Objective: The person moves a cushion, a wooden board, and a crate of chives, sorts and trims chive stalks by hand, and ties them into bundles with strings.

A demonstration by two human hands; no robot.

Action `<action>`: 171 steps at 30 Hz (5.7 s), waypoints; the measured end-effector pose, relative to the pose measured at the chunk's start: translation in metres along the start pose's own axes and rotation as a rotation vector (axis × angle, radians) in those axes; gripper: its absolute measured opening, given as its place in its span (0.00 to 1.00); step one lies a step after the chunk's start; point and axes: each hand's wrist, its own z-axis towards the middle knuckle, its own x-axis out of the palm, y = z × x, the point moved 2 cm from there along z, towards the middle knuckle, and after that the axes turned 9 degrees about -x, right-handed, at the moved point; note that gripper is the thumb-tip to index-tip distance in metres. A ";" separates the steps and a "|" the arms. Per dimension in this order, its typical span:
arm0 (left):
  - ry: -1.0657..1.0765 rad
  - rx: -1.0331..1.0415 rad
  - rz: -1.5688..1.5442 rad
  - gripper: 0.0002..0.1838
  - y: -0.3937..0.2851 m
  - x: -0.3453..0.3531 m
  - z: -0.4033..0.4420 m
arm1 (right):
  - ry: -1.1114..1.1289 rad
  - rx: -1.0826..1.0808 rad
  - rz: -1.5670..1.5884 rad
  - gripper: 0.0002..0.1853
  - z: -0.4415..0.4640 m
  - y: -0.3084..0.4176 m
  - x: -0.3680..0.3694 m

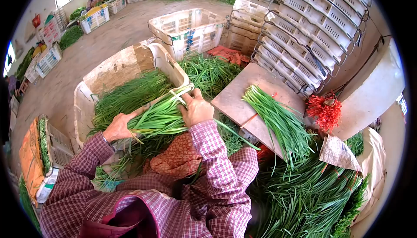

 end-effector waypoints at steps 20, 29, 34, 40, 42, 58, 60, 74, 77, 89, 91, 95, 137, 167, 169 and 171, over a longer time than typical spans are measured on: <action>0.253 -0.001 -0.376 0.39 -0.044 0.018 -0.002 | 0.006 -0.071 0.035 0.12 -0.029 -0.025 0.000; 0.249 -0.053 -0.453 0.40 -0.059 0.013 -0.008 | -0.168 -0.023 -0.175 0.07 -0.028 -0.035 -0.001; 0.204 -0.102 -0.585 0.45 -0.022 0.005 -0.020 | -0.388 0.071 -0.289 0.04 -0.041 -0.091 -0.037; 0.197 -0.462 -0.921 0.41 -0.014 -0.015 -0.040 | -0.305 0.244 -0.178 0.11 -0.062 -0.097 -0.061; 0.222 -0.382 -0.998 0.40 -0.032 -0.018 -0.037 | -0.278 0.194 -0.044 0.12 -0.057 -0.079 -0.051; 0.257 -0.215 -1.035 0.37 -0.043 -0.009 -0.035 | -0.255 0.076 0.416 0.29 -0.003 0.065 0.004; 0.248 -0.226 -1.050 0.36 -0.044 -0.010 -0.037 | -0.251 0.090 0.465 0.29 0.000 0.069 0.010; 0.304 -0.304 -1.055 0.44 -0.014 -0.009 -0.040 | -0.378 0.096 0.035 0.07 0.015 -0.008 -0.003; 0.276 -0.398 -1.101 0.43 -0.012 -0.010 -0.047 | -0.472 0.142 -0.076 0.05 0.006 -0.041 -0.032; 0.166 -0.324 -1.016 0.40 -0.026 -0.002 -0.039 | -0.300 -0.059 0.279 0.21 0.002 0.067 0.014; 0.152 -0.320 -1.032 0.40 -0.030 -0.002 -0.039 | -0.288 -0.047 0.299 0.24 0.005 0.072 0.027; 0.132 -0.269 -1.071 0.40 -0.042 -0.006 -0.040 | -0.305 0.006 0.343 0.20 0.006 0.070 0.035; 0.437 -0.251 -1.376 0.23 0.034 0.009 -0.070 | -0.343 0.398 0.545 0.09 -0.007 -0.024 0.066; 0.475 -0.053 -1.564 0.28 0.040 0.018 -0.067 | 0.163 -0.365 1.098 0.07 -0.026 0.102 -0.016; 0.452 -0.036 -1.587 0.27 0.044 0.017 -0.071 | 0.143 -0.313 1.212 0.05 -0.033 0.078 -0.032; 0.507 0.005 -1.619 0.26 0.048 0.018 -0.072 | -0.067 -0.255 1.164 0.03 -0.034 0.038 -0.027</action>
